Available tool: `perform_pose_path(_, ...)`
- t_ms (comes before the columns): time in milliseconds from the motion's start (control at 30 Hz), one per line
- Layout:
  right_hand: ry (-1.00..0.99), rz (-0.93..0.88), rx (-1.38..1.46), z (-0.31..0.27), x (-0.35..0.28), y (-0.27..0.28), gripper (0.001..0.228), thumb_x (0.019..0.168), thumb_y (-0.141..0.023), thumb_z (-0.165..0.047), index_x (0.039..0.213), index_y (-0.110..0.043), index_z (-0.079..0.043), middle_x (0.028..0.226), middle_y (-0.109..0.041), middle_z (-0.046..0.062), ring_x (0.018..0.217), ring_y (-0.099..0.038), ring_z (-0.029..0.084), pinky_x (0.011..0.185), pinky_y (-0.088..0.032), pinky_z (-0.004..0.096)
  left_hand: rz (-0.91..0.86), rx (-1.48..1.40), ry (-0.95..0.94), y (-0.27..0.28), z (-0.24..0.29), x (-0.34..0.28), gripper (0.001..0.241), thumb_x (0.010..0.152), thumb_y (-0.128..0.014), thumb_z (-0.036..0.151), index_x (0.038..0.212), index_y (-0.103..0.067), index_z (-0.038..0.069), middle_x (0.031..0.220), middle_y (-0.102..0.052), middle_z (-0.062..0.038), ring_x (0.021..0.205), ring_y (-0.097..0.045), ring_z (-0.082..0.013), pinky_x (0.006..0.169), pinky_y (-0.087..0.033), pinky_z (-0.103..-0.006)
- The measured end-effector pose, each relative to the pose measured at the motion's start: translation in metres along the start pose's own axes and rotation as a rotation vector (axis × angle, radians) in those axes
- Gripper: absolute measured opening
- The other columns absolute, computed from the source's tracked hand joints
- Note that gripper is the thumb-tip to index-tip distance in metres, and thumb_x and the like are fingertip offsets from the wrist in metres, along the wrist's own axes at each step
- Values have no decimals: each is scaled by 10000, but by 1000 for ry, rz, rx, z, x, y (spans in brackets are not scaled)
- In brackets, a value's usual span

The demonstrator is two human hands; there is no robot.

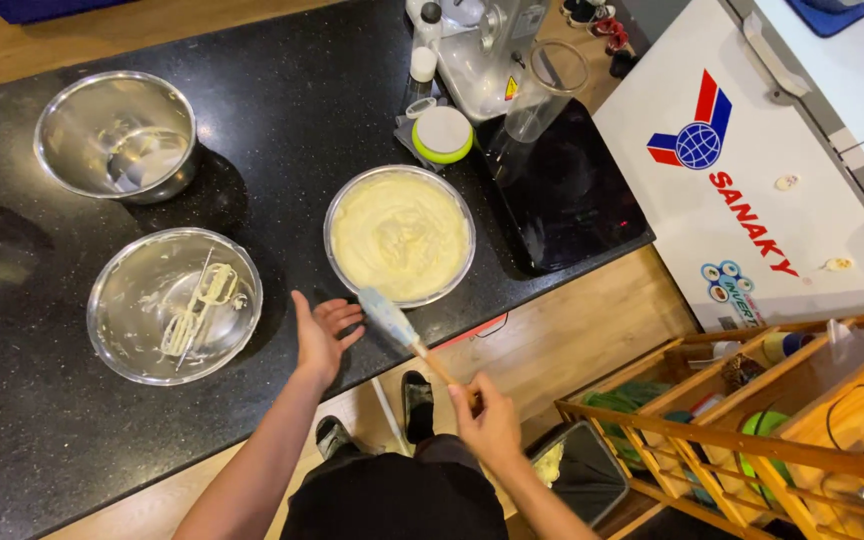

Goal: Whip cream in a bowl using a hand mixer, then detach the beaters and stir manually with a spatula.

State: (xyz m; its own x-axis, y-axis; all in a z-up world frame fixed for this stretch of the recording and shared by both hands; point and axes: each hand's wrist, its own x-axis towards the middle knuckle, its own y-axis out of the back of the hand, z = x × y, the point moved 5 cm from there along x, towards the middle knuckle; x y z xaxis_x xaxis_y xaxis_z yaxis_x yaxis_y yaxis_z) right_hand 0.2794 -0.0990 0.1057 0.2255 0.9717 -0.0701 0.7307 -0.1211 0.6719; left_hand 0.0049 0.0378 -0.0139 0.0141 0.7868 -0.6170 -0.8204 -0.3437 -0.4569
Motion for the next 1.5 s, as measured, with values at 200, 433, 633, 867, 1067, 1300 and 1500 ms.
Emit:
perform_pose_path(200, 94, 127, -520, -14, 78, 80, 328, 989, -599, -446, 953, -575, -122, 663, -686, 135, 559, -659, 409, 535, -495, 542, 44, 185, -78, 11, 36, 45, 977, 899, -217, 820, 1259, -564, -19, 1147, -633, -197, 1046, -622, -305, 898, -585, -517)
perform_pose_path(433, 392, 95, -846, -103, 143, 125, 275, 1004, -605, -405, 988, -552, -136, 718, -679, 120, 559, -651, 379, 467, -486, 523, 40, 224, -72, -37, 83, 54, 960, 895, -172, 836, 1196, -555, 9, 1030, -597, -133, 974, -604, -273, 856, -585, -606)
perform_pose_path(633, 699, 62, -874, -169, 173, 113, 271, 1008, -644, -330, 955, -514, -97, 763, -641, 101, 612, -667, 339, 466, -505, 464, -8, 112, -11, -36, 69, 49, 991, 863, -136, 868, 1083, -611, 27, 939, -637, -120, 928, -602, -261, 936, -517, -663)
perform_pose_path(867, 738, 8, -1016, -172, 191, 105, 243, 964, -654, -278, 939, -523, -74, 780, -655, 101, 695, -696, 303, 481, -537, 442, 40, -152, 7, -47, 20, -14, 979, 903, -145, 837, 1070, -641, 10, 931, -647, -135, 939, -629, -262, 1015, -455, -666)
perform_pose_path(1067, 855, -73, -1167, -172, 204, 78, 178, 879, -619, -168, 1032, -570, -91, 881, -673, 101, 775, -710, 280, 541, -578, 403, 184, -125, 59, -15, -22, 13, 864, 969, -177, 796, 975, -604, 45, 811, -600, -91, 762, -603, -238, 811, -606, -568)
perform_pose_path(1300, 769, -320, -1390, -202, 215, 37, 211, 1050, -496, -240, 1120, -623, -87, 940, -732, 153, 781, -749, 309, 541, -613, 405, 135, 241, -40, -27, 88, 44, 860, 882, -191, 826, 861, -652, 101, 791, -637, -63, 769, -627, -207, 689, -601, -526)
perform_pose_path(1500, 399, -748, -1299, -145, 229, 22, 249, 861, -715, -299, 1048, -767, -143, 992, -772, 148, 815, -711, 301, 593, -517, 397, 81, 127, 28, -26, 69, 33, 967, 818, -153, 926, 852, -627, 84, 770, -611, -65, 768, -593, -209, 712, -577, -514)
